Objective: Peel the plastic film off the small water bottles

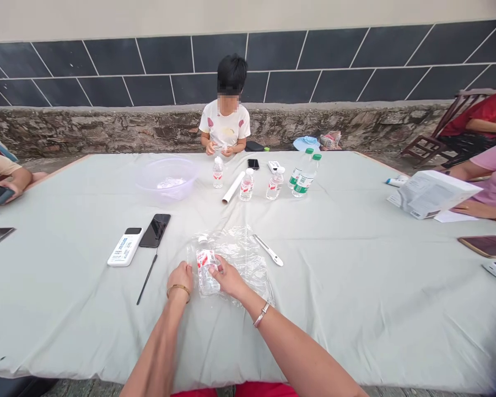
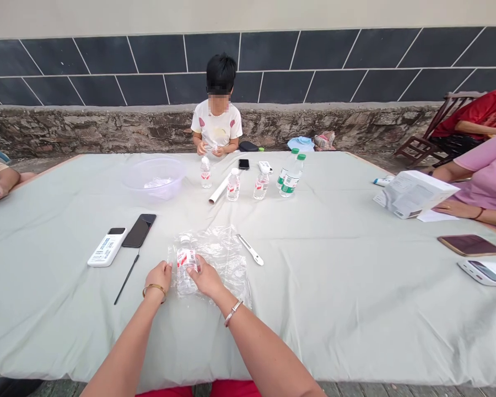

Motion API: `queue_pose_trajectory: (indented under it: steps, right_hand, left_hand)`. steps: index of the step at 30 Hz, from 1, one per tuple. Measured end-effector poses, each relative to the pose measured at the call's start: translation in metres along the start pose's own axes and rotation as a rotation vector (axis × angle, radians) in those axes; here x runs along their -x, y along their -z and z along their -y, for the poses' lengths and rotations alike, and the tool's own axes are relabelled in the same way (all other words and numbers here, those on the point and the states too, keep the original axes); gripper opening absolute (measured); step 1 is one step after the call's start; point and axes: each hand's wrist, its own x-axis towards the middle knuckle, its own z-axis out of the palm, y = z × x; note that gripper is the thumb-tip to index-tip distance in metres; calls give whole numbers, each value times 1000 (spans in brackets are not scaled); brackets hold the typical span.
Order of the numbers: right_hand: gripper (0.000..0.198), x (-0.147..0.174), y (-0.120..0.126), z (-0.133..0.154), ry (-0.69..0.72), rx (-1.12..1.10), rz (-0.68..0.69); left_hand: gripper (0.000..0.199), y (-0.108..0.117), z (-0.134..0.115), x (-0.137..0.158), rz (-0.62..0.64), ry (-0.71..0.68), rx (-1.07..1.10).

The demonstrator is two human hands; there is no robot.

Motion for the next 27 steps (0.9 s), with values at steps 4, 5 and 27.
queue_pose_trajectory:
  steps: [4,5,27]
  right_hand:
    - [62,2,2,0,15,12,13]
    - [61,3,4,2,16,13,18]
    - [61,1,51,7,-208,-492,245]
  left_hand:
    - [26,7,5,-2,43,37,34]
    - [30,5,3,-2,44,41,36]
    - [59,24,17,-14,391,-258,200]
